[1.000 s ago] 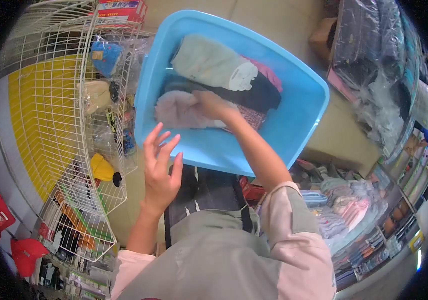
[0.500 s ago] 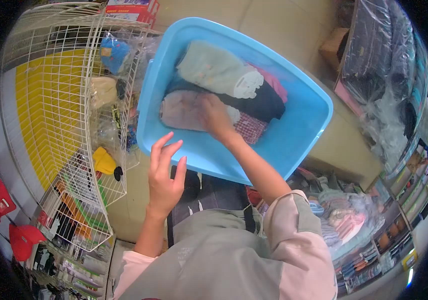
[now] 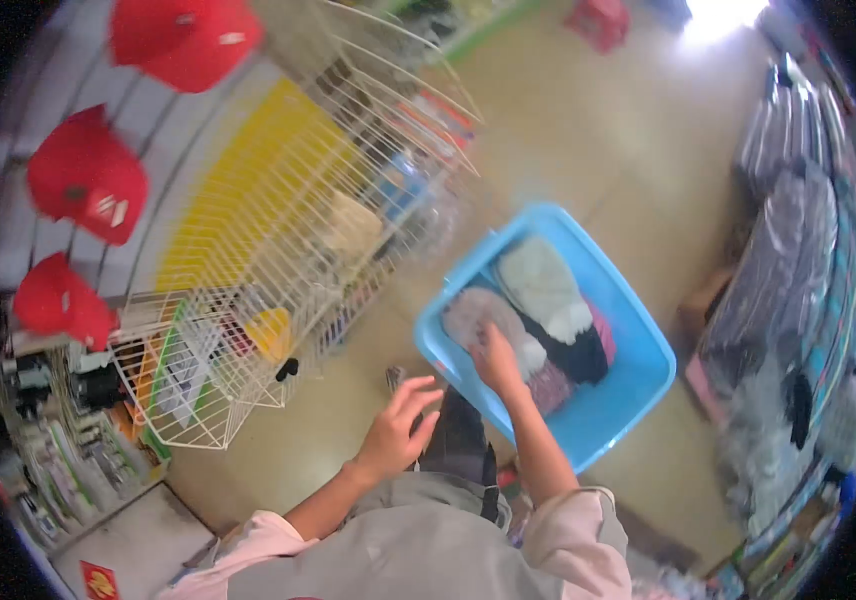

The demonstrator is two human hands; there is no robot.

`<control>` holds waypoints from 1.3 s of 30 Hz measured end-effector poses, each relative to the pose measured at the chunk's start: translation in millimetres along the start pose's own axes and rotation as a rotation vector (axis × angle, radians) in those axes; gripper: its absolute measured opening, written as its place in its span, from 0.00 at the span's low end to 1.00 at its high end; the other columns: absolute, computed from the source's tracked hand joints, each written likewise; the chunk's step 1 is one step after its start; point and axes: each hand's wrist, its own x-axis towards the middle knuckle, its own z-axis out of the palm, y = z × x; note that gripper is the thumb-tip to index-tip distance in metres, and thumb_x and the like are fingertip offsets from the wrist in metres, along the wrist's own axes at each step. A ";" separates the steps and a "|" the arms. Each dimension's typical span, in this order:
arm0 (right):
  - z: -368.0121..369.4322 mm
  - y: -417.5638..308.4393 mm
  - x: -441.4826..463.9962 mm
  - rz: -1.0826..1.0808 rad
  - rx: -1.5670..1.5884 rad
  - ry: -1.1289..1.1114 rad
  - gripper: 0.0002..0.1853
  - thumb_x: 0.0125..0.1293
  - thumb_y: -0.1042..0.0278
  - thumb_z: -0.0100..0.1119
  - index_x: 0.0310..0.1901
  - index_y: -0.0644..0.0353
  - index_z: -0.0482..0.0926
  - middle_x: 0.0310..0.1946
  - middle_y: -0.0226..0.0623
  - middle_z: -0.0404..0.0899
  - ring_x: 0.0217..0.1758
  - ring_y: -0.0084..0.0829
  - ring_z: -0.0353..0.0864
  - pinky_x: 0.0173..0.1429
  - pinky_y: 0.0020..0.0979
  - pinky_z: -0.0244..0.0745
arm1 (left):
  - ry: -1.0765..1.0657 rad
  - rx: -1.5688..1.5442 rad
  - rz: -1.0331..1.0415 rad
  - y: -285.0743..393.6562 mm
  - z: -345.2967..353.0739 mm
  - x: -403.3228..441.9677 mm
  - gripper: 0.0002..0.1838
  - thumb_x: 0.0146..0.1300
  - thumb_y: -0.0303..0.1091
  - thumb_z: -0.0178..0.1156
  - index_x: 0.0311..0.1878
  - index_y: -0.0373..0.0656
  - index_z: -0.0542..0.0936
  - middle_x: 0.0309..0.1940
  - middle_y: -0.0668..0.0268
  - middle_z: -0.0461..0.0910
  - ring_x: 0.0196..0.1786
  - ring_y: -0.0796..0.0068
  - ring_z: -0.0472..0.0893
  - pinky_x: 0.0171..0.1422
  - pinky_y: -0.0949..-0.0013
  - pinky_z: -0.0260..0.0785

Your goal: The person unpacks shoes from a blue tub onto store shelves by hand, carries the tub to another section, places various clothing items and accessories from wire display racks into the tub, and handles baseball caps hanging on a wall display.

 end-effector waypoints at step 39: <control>32.8 -565.9 25.4 -0.471 0.970 -0.339 0.16 0.76 0.61 0.54 0.55 0.64 0.74 0.47 0.38 0.82 0.45 0.27 0.83 0.49 0.29 0.79 | 0.766 0.123 0.089 -95.2 -239.1 -207.6 0.08 0.65 0.26 0.60 0.47 0.38 0.80 0.41 0.56 0.81 0.44 0.53 0.82 0.49 0.58 0.75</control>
